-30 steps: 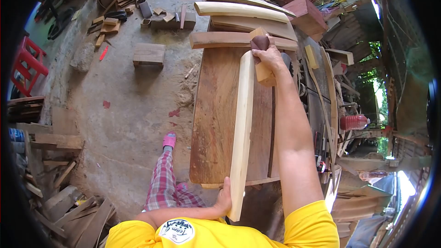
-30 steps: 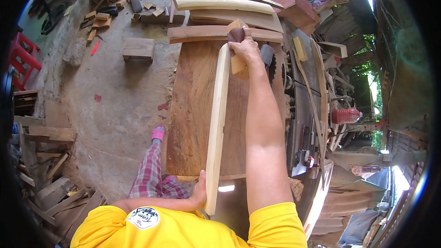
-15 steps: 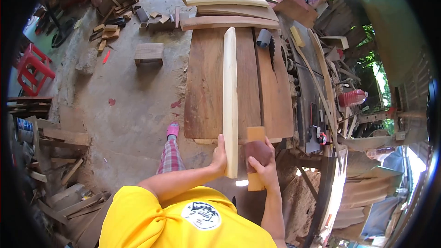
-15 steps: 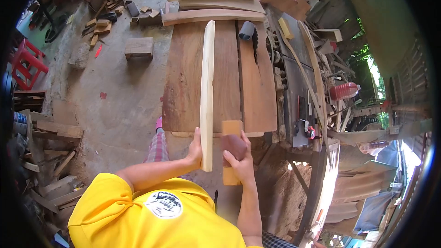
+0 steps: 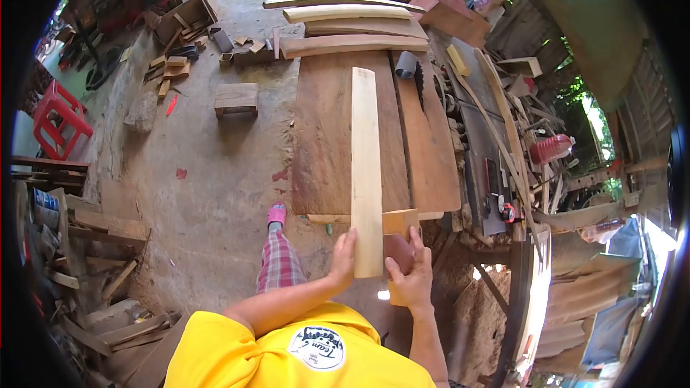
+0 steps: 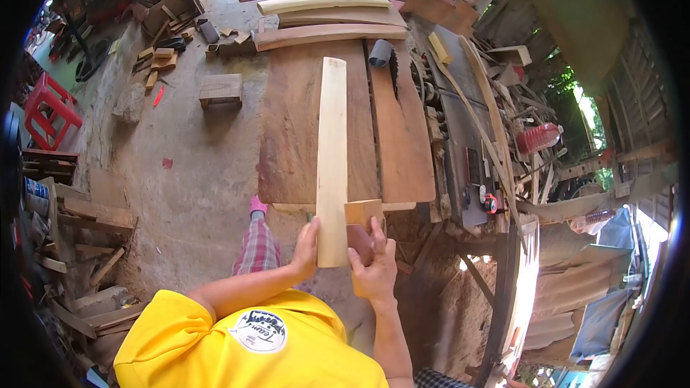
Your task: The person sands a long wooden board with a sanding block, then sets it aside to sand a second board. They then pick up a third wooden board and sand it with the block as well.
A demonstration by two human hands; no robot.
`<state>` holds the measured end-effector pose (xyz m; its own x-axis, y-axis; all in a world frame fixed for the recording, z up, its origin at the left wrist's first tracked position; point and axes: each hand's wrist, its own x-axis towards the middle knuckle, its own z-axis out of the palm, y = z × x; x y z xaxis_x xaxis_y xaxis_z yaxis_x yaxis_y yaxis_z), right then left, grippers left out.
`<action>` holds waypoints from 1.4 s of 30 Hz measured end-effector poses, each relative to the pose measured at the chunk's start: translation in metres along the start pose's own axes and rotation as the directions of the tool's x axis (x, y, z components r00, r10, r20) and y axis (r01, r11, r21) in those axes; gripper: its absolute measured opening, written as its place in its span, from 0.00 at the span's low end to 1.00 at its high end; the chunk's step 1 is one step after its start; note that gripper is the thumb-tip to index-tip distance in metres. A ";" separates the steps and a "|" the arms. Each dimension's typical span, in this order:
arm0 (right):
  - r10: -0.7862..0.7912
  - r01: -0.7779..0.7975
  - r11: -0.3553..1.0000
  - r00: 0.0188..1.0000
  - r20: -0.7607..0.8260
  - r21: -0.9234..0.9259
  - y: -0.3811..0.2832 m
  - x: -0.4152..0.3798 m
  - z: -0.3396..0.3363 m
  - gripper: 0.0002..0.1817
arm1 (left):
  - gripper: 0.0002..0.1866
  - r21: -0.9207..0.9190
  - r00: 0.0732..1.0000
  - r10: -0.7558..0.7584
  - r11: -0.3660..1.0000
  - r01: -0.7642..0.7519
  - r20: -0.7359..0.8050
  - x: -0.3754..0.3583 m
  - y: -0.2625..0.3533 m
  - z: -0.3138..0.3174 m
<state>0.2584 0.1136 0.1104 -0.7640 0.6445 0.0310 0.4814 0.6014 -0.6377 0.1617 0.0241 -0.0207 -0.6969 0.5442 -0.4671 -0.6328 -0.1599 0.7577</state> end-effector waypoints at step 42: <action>-0.269 0.273 0.822 0.960 0.082 -0.499 -0.063 0.296 0.109 0.43 | 0.47 -0.525 0.812 -0.341 0.632 0.571 0.473 0.012 0.002 0.014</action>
<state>-0.0448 0.2155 0.0760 -0.8978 0.4182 0.1379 0.4019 0.9062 -0.1315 0.1564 0.0420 -0.0185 -0.1907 0.8860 -0.4228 -0.9745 -0.2227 -0.0273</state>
